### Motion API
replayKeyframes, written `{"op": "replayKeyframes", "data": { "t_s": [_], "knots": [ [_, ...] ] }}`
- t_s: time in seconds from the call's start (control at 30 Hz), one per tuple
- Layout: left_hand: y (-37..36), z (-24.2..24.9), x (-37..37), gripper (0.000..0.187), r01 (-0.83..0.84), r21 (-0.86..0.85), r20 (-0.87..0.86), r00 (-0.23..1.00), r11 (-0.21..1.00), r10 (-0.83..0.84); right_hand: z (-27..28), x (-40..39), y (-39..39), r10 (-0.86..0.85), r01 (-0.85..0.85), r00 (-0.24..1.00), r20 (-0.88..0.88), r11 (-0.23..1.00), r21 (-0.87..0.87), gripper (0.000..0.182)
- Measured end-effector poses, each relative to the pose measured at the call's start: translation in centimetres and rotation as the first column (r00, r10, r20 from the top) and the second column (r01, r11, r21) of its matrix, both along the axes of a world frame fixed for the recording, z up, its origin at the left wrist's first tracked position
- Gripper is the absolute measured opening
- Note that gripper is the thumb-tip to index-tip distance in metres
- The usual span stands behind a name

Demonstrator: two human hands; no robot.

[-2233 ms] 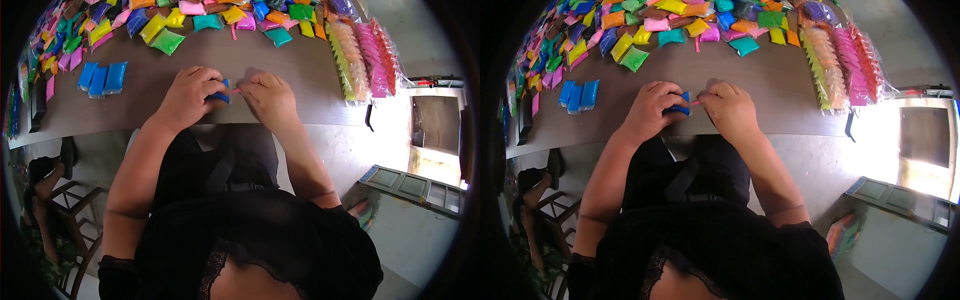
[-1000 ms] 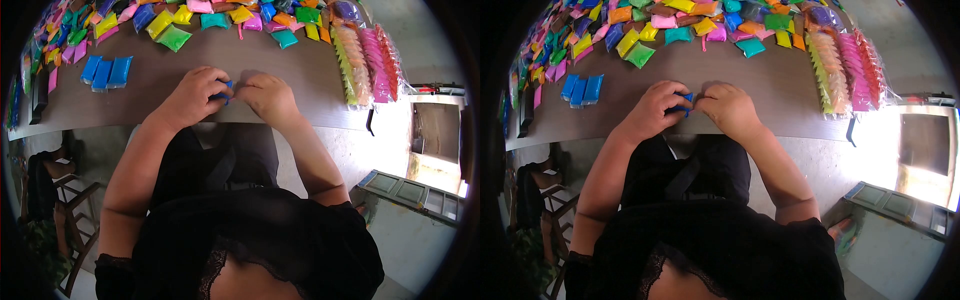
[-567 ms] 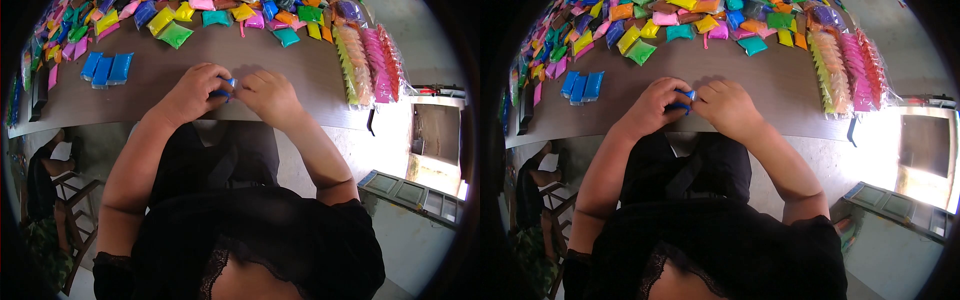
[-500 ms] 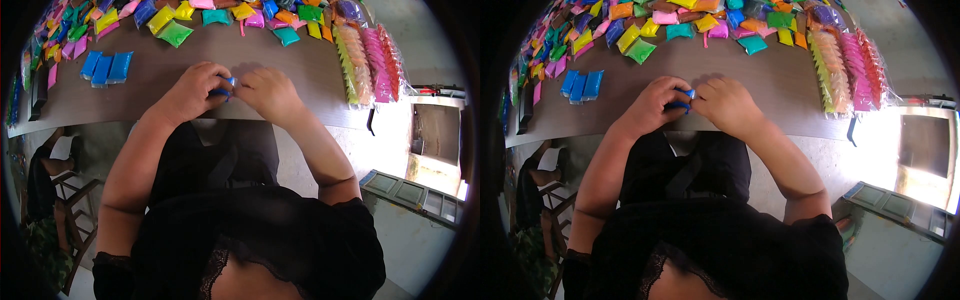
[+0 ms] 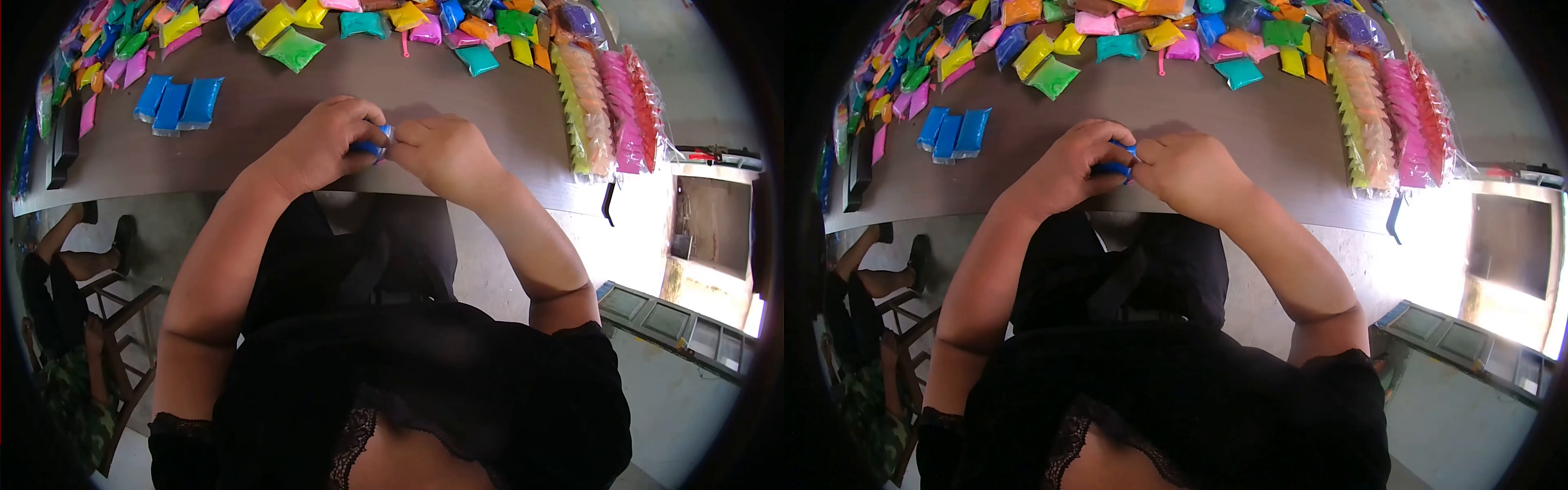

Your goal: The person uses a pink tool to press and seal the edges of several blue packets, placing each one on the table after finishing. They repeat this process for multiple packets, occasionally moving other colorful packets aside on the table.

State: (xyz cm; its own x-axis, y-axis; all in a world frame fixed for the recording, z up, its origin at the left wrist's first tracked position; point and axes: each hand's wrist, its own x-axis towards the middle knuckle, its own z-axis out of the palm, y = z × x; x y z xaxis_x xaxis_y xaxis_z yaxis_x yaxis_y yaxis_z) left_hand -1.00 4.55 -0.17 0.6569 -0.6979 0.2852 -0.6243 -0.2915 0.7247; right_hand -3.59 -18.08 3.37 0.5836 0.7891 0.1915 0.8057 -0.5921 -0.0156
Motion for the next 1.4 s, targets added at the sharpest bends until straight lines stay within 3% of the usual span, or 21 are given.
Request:
{"op": "replayKeyframes", "data": {
  "t_s": [0.13, 0.27, 0.43, 0.63, 0.93, 1.17, 1.4],
  "knots": [
    [0.0, -0.2, -0.1, 0.026, -0.014, -0.009, -0.029, 0.999, 1.0, 0.013, 0.5, 1.0, 0.4, 0.149, -0.153, 0.985, 0.086, 0.988, 0.037, 0.01],
    [0.0, 0.1, -0.3, 0.025, -0.019, -0.008, -0.126, 0.992, 1.0, 0.017, 1.1, 1.7, 0.4, 0.219, -0.22, 0.975, 0.045, 0.975, 0.038, 0.008],
    [0.1, -0.2, 0.0, 0.025, 0.009, -0.019, -0.01, 1.0, 1.0, -0.009, 0.9, 1.8, -0.5, 0.117, -0.108, 0.988, -0.099, 0.989, 0.097, 0.008],
    [0.0, -0.4, -0.1, 0.026, -0.019, -0.013, 0.046, 0.999, 1.0, 0.019, 0.1, 0.8, -1.0, -0.023, 0.036, 0.996, -0.088, 0.987, 0.157, 0.012],
    [0.1, -0.9, 0.0, 0.026, -0.01, -0.047, 0.072, 0.997, 0.999, 0.014, -0.3, 0.4, -0.5, 0.004, -0.005, 1.0, 0.005, 0.998, 0.068, 0.012],
    [0.1, -0.8, -0.1, 0.026, -0.017, -0.043, 0.028, 0.999, 0.999, 0.018, 0.9, 1.1, 0.0, 0.086, -0.085, 0.996, -0.023, 0.995, 0.045, 0.011],
    [0.1, -1.2, -0.2, 0.026, -0.036, -0.06, 0.098, 0.994, 0.998, 0.042, 0.3, 1.6, -0.9, 0.021, 0.004, 0.992, -0.124, 0.979, 0.202, 0.012]
  ]
}}
